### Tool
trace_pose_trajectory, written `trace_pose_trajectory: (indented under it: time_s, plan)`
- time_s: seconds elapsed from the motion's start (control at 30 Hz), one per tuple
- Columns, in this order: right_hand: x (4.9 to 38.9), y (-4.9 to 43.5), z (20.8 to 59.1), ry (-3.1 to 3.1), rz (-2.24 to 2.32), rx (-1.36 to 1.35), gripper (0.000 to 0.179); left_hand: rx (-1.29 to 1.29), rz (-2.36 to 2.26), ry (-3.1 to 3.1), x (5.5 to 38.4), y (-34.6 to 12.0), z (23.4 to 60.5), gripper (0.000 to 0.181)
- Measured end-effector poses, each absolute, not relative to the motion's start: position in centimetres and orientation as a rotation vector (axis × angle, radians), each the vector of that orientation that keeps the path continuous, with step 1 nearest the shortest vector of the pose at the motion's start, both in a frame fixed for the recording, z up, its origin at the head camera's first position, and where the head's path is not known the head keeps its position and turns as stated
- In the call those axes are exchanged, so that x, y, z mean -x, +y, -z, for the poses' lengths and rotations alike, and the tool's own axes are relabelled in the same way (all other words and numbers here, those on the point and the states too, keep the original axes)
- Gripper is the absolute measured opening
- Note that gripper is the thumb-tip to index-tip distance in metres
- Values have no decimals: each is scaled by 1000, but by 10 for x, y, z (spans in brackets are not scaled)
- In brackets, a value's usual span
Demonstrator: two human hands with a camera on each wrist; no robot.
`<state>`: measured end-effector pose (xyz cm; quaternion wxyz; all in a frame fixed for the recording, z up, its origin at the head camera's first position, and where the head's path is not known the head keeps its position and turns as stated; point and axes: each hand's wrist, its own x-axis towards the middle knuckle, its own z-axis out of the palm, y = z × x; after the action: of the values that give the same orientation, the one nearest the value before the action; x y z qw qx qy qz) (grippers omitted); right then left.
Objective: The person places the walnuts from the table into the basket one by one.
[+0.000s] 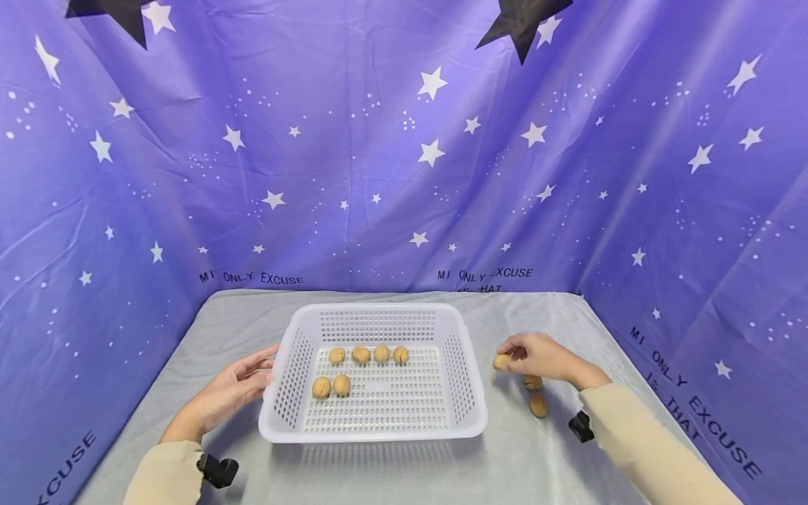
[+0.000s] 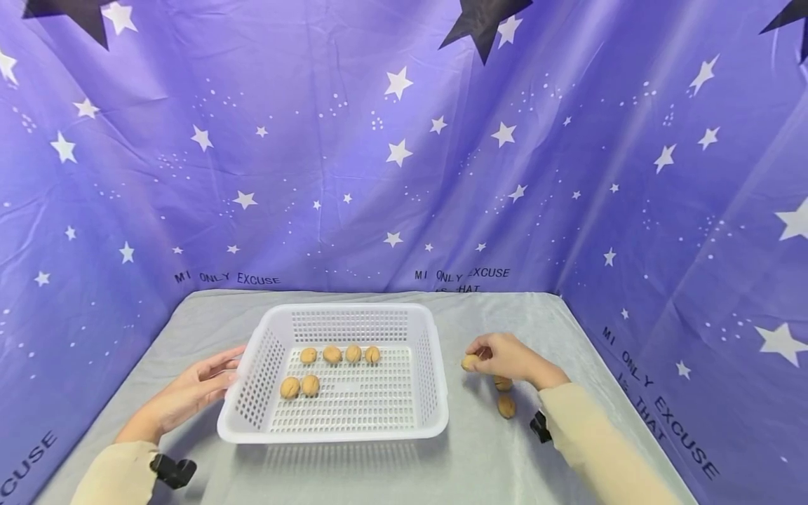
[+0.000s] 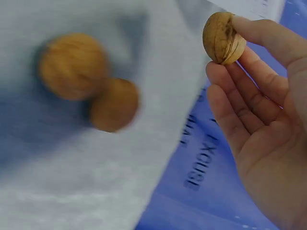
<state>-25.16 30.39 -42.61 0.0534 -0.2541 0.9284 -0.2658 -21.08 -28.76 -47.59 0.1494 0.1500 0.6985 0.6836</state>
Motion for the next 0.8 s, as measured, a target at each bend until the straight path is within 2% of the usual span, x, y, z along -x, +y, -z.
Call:
trace_pose_trajectory:
  time_s: [0.33, 0.57, 0.8]
  plan:
    - [264, 285, 382, 2880, 786, 861, 28, -425, -1965, 2012, 210, -288, 476, 63]
    - [276, 241, 367, 2810, 722, 1033, 26, -409, -1968, 2020, 210, -288, 476, 64]
    - [288, 188, 369, 2671, 675, 1165, 25, -393, -1961, 2022, 211, -288, 476, 65]
